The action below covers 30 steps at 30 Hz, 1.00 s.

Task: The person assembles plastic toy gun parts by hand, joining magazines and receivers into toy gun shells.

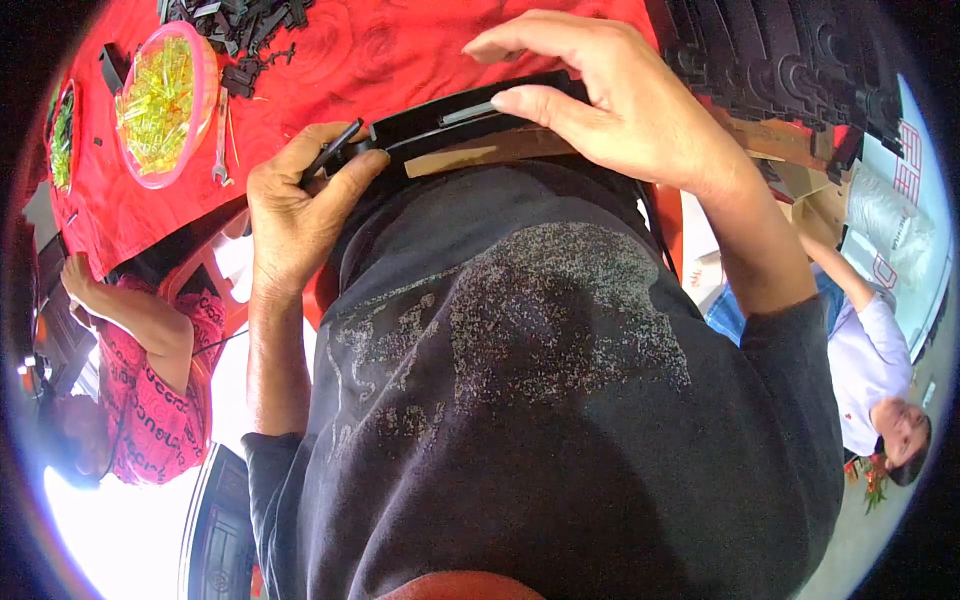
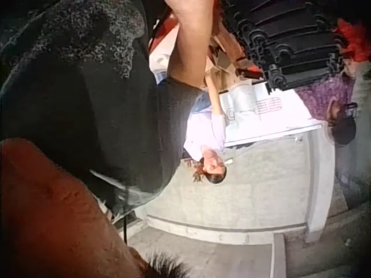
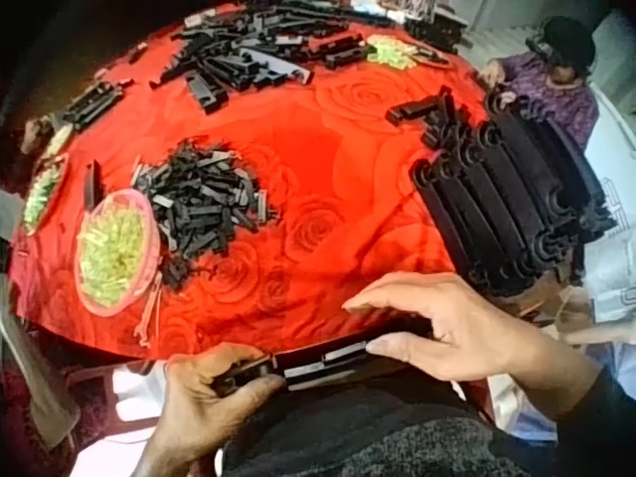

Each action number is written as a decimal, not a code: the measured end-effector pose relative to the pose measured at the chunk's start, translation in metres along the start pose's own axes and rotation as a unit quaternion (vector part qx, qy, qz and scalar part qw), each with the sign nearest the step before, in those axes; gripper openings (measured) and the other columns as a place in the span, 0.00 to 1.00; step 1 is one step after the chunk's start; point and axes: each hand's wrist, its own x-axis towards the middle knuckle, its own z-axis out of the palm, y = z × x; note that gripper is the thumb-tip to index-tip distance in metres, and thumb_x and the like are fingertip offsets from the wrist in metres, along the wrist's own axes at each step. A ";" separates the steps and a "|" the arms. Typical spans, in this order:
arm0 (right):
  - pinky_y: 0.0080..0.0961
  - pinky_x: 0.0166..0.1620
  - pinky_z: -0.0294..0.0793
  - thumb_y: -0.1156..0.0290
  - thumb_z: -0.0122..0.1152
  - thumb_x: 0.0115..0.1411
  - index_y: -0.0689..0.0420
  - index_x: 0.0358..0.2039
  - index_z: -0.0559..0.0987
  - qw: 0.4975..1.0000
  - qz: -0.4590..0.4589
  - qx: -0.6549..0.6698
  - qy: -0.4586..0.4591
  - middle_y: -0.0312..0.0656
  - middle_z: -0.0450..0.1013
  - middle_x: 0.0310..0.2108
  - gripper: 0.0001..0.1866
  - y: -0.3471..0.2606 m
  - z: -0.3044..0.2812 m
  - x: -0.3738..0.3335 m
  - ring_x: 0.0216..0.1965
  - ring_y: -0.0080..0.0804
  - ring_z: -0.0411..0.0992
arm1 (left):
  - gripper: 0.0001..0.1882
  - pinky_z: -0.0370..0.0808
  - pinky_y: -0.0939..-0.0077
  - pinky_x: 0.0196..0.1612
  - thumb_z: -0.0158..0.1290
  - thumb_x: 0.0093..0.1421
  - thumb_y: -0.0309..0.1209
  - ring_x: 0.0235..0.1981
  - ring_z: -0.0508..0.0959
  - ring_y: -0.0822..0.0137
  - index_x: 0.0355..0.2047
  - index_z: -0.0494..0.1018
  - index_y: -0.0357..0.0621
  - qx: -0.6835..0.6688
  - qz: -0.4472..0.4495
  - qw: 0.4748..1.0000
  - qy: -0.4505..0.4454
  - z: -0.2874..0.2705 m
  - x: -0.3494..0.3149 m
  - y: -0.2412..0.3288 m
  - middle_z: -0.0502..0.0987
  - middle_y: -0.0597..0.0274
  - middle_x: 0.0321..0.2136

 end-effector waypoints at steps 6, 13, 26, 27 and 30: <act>0.39 0.54 0.76 0.63 0.60 0.67 0.66 0.52 0.80 0.991 0.049 -0.004 -0.122 0.56 0.80 0.47 0.20 0.012 0.005 0.004 0.51 0.48 0.79 | 0.10 0.70 0.79 0.26 0.68 0.57 0.30 0.21 0.73 0.80 0.38 0.83 0.41 0.060 0.027 0.998 -0.022 0.000 -0.003 0.012 0.77 0.64 0.18; 0.40 0.43 0.75 0.60 0.56 0.70 0.66 0.43 0.80 0.973 0.092 0.028 -0.209 0.56 0.78 0.34 0.19 0.005 0.009 0.007 0.38 0.48 0.79 | 0.11 0.70 0.78 0.25 0.69 0.56 0.31 0.19 0.72 0.79 0.38 0.83 0.42 0.077 0.031 0.996 -0.018 -0.001 -0.007 0.014 0.74 0.64 0.16; 0.24 0.38 0.71 0.61 0.60 0.70 0.64 0.39 0.81 0.948 0.210 0.102 -0.216 0.34 0.74 0.25 0.16 -0.001 0.026 0.003 0.32 0.20 0.71 | 0.12 0.77 0.72 0.29 0.69 0.55 0.32 0.23 0.82 0.66 0.38 0.82 0.43 0.113 0.087 0.989 -0.025 -0.004 -0.010 0.021 0.81 0.55 0.22; 0.23 0.38 0.71 0.62 0.61 0.69 0.64 0.39 0.82 0.946 0.222 0.109 -0.209 0.34 0.74 0.25 0.15 -0.001 0.027 0.003 0.32 0.20 0.71 | 0.12 0.77 0.71 0.29 0.69 0.55 0.32 0.24 0.83 0.65 0.38 0.82 0.43 0.109 0.091 0.990 -0.024 -0.003 -0.009 0.020 0.81 0.54 0.22; 0.23 0.38 0.71 0.63 0.63 0.68 0.64 0.39 0.82 0.944 0.240 0.102 -0.205 0.33 0.75 0.25 0.14 -0.001 0.028 0.001 0.31 0.19 0.71 | 0.13 0.78 0.70 0.30 0.70 0.55 0.33 0.25 0.84 0.63 0.38 0.82 0.43 0.106 0.093 0.990 -0.030 -0.003 -0.010 0.019 0.82 0.54 0.23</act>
